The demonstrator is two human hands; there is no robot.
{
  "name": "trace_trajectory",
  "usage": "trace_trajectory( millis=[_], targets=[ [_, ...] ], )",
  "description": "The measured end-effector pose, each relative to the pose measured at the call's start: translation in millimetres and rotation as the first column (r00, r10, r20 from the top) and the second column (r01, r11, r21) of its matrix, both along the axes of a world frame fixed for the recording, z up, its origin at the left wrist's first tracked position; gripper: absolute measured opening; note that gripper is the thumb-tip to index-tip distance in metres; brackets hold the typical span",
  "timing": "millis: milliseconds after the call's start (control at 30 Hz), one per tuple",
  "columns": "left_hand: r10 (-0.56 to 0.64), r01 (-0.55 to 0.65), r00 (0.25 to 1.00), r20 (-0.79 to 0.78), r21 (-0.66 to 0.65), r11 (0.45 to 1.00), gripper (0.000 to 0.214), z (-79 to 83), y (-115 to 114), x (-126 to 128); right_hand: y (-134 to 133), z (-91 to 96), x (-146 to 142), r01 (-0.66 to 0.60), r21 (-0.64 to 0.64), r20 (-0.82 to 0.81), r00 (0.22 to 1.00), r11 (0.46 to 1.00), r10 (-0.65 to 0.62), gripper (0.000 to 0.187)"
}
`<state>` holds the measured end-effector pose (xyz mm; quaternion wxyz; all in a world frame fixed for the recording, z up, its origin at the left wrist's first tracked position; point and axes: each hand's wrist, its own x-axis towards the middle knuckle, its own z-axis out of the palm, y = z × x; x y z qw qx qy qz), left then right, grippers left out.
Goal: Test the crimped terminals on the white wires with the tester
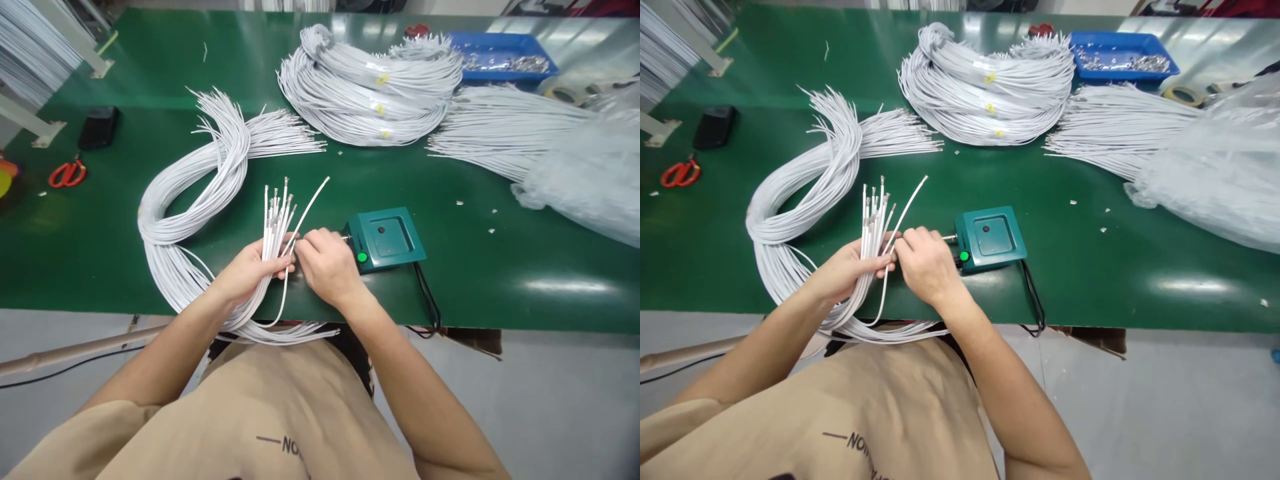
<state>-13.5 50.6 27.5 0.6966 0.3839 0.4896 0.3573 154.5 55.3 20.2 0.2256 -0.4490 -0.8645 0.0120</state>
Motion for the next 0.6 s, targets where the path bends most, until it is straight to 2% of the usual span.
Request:
trace_trajectory(
  millis=[100,167,267,433,600],
  targets=[
    [0.007,-0.006,0.999,-0.035,0.036,0.999,0.053,-6.4,2.9,2.6,15.3,7.6,19.0,0.069,-0.036,0.073,0.995,0.997,-0.066,0.018],
    [-0.001,0.007,0.996,-0.086,0.069,0.998,0.052,-9.7,4.4,4.9,25.0,10.2,29.7,0.081,-0.090,0.148,0.987,0.993,-0.067,0.015],
    [0.011,0.009,0.984,-0.175,0.112,0.994,0.051,-13.0,6.3,8.7,33.9,9.5,38.7,0.040,-0.152,0.227,0.974,0.988,-0.005,0.014],
    [0.011,0.038,0.951,-0.310,0.152,0.988,0.049,-18.5,9.9,13.4,34.5,8.4,39.8,0.008,-0.156,0.233,0.972,0.988,0.029,0.012],
    [0.000,0.059,0.935,-0.354,0.157,0.986,0.049,-24.0,12.9,15.1,33.3,7.5,40.0,-0.053,-0.157,0.255,0.962,0.986,0.093,0.011]
  ],
)
